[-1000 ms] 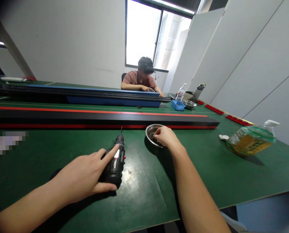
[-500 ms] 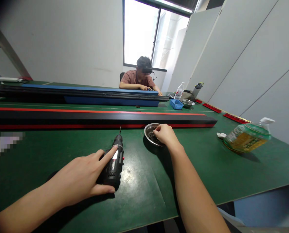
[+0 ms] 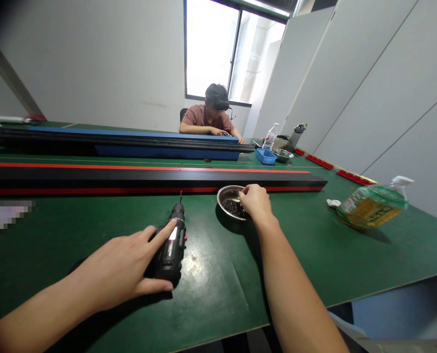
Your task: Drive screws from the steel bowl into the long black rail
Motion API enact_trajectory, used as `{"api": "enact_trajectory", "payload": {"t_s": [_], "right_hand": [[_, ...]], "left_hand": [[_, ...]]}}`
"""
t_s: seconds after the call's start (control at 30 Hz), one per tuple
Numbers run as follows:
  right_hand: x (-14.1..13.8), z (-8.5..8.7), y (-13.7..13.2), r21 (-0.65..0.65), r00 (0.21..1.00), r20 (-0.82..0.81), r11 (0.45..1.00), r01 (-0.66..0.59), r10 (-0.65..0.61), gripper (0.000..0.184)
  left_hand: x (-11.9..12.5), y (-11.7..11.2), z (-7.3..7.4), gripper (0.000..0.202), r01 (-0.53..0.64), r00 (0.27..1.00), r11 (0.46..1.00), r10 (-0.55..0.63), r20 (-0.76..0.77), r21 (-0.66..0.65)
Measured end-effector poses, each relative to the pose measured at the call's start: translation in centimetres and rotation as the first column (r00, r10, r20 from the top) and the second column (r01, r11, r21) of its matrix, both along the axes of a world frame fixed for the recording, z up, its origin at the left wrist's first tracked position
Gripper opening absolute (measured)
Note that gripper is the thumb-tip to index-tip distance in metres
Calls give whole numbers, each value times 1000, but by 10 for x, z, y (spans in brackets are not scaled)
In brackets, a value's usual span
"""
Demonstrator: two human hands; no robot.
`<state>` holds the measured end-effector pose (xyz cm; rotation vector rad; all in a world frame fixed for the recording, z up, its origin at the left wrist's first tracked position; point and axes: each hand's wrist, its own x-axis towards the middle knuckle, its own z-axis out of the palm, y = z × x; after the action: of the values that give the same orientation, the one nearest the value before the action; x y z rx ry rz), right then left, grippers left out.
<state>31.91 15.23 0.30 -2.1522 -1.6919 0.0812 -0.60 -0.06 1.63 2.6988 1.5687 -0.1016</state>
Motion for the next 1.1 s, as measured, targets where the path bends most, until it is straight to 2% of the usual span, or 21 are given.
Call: {"api": "enact_trajectory", "payload": {"t_s": [0.17, 0.27, 0.37, 0.43, 0.57, 0.67, 0.77, 0.93, 1.1], "right_hand": [[2, 0, 0, 36, 1000, -28, 999, 9, -7, 18], [-2, 4, -2, 104, 996, -85, 994, -8, 16, 19], [-18, 12, -5, 254, 969, -206, 964, -84, 139, 20], [-39, 19, -10, 337, 920, -291, 928, -160, 264, 21], [-92, 23, -17, 325, 800, -375, 875, -359, 468, 22], [-127, 10, -10, 286, 782, -379, 866, -410, 495, 20], [-145, -15, 7, 242, 790, -422, 895, -375, 445, 18], [-147, -51, 31, 212, 778, -520, 936, -282, 352, 20], [-141, -59, 36, 163, 709, -593, 919, -360, 383, 24]], "left_hand": [[-1, 0, -3, 107, 5, 1000, 1000, -5, 9, 20], [0, 1, -3, 107, -2, 1000, 1000, 2, 5, 12], [1, 1, 0, 108, -7, 1000, 1000, 7, 4, -20], [1, 0, 2, 110, -4, 1000, 999, 4, 14, -44], [1, -5, 5, 110, 10, 999, 997, -6, 51, -76], [1, -7, 5, 111, 22, 998, 997, -17, 66, -75], [1, -6, 3, 111, 27, 998, 996, -22, 66, -80], [0, -6, 1, 115, 27, 997, 997, -22, 70, -71], [0, -7, 0, 116, 36, 997, 998, -33, 65, -42]]}}
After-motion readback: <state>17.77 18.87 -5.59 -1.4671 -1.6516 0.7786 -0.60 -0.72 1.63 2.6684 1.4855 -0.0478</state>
